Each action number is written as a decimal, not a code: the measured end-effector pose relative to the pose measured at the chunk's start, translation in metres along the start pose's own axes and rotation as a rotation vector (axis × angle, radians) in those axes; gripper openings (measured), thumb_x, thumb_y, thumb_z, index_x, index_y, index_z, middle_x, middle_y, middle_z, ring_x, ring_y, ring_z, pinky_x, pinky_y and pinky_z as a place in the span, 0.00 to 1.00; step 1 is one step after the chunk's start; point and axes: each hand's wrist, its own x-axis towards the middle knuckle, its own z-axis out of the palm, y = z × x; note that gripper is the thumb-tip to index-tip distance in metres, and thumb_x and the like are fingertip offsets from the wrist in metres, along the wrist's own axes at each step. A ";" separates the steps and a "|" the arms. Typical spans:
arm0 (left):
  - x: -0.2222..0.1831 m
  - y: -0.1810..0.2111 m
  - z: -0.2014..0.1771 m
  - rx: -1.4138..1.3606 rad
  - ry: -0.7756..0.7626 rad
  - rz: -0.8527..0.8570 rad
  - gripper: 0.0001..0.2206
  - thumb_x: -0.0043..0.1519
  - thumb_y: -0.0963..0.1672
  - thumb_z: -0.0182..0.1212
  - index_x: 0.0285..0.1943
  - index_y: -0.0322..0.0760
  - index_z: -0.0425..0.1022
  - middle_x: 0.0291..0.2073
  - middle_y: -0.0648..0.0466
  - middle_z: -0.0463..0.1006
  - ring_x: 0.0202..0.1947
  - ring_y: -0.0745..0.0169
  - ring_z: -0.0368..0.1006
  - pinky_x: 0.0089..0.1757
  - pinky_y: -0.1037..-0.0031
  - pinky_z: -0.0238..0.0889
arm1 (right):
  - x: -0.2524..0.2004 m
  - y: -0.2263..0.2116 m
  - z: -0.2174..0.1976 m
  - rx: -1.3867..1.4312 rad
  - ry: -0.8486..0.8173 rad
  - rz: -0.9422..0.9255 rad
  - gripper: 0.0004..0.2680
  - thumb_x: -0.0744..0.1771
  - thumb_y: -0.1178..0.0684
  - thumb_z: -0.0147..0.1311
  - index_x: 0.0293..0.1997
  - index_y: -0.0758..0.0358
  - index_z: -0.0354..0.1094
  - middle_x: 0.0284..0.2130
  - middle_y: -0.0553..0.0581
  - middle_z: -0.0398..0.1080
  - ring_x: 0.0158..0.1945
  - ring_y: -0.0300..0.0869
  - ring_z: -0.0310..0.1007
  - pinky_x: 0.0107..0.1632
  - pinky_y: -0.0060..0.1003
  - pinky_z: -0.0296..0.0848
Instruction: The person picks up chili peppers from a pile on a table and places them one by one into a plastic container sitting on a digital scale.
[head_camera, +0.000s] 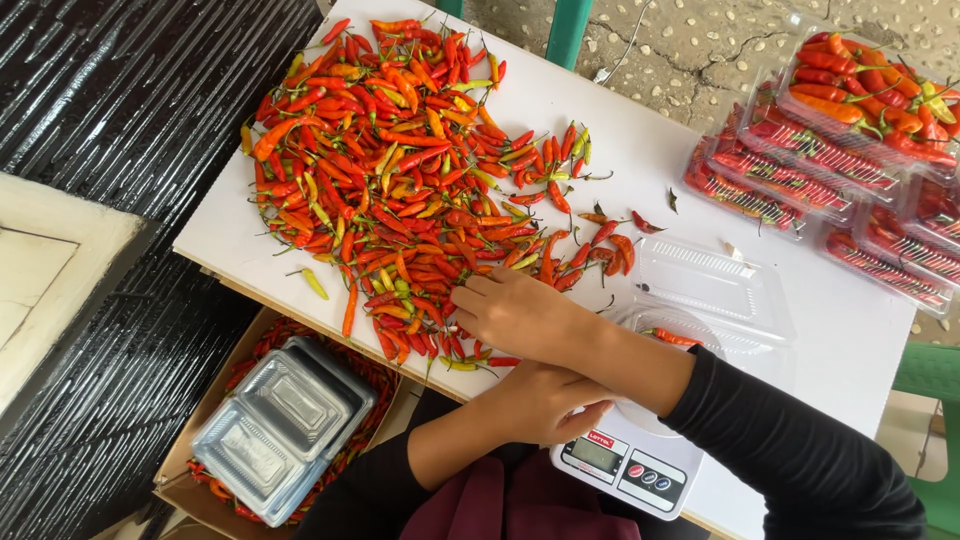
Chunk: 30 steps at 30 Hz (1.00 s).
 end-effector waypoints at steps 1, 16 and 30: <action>-0.001 -0.001 0.001 -0.001 0.000 -0.001 0.05 0.64 0.40 0.59 0.47 0.35 0.78 0.36 0.48 0.81 0.37 0.48 0.77 0.39 0.63 0.69 | 0.000 0.000 0.000 0.001 -0.001 0.000 0.06 0.67 0.60 0.56 0.30 0.53 0.70 0.32 0.49 0.65 0.34 0.42 0.64 0.37 0.36 0.67; 0.000 -0.002 0.002 -0.006 0.028 0.016 0.06 0.64 0.39 0.60 0.47 0.35 0.78 0.36 0.47 0.80 0.37 0.48 0.77 0.40 0.63 0.69 | 0.002 0.002 0.002 -0.022 -0.027 -0.016 0.06 0.68 0.59 0.54 0.32 0.51 0.65 0.31 0.49 0.64 0.31 0.42 0.64 0.33 0.36 0.63; 0.005 0.004 -0.004 -0.033 -0.034 -0.033 0.08 0.66 0.39 0.57 0.52 0.41 0.77 0.27 0.57 0.73 0.28 0.61 0.70 0.32 0.68 0.64 | -0.036 0.047 -0.055 0.967 -0.017 0.540 0.08 0.64 0.61 0.62 0.43 0.57 0.70 0.39 0.51 0.75 0.43 0.42 0.74 0.40 0.34 0.77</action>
